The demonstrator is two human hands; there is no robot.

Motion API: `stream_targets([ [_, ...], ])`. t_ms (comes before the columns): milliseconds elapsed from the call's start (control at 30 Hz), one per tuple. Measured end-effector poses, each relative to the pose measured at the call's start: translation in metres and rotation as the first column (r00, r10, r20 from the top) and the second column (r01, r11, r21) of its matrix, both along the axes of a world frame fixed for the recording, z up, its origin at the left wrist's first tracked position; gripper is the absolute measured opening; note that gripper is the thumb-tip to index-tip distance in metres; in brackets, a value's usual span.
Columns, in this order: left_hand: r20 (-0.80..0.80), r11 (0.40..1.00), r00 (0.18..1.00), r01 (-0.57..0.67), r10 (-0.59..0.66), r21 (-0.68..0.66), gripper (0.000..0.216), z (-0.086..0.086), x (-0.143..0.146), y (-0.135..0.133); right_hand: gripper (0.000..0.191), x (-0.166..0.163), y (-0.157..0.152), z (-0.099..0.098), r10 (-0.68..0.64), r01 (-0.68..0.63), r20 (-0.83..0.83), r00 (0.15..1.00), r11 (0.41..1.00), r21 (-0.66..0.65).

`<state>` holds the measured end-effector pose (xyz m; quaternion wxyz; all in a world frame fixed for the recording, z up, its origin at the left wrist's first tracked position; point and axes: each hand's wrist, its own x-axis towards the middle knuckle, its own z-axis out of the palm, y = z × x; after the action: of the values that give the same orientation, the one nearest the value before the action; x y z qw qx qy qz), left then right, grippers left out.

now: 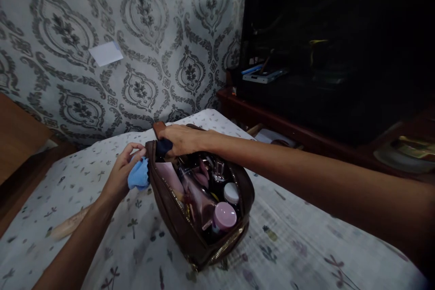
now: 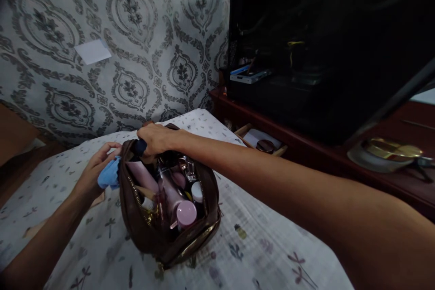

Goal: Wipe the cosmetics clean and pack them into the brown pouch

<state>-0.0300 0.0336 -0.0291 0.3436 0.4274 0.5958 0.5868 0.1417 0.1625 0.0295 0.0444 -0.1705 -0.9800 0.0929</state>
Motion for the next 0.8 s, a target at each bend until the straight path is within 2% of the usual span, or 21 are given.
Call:
stream_targets([
  [233,0.047,1.0,0.998,-0.03,0.03,-0.003,0.062,0.0,0.007,0.003,0.042,0.002,0.009,-0.001,0.058,-0.061,-0.049,0.997,0.995,-0.078],
  [467,0.068,0.998,0.996,-0.054,0.055,-0.019,0.07,-0.002,0.012,0.006,0.036,0.0,0.012,-0.005,0.02,-0.03,-0.075,0.997,0.992,-0.126],
  [667,0.098,0.995,0.991,-0.091,0.087,0.033,0.068,-0.003,0.015,0.005,0.044,0.006,0.005,-0.001,0.008,-0.017,-0.073,0.997,0.991,-0.132],
  [800,0.083,0.995,0.993,-0.091,0.089,0.025,0.061,-0.003,0.014,0.001,0.048,0.011,-0.003,0.006,-0.031,0.031,-0.003,1.0,0.992,-0.121],
])
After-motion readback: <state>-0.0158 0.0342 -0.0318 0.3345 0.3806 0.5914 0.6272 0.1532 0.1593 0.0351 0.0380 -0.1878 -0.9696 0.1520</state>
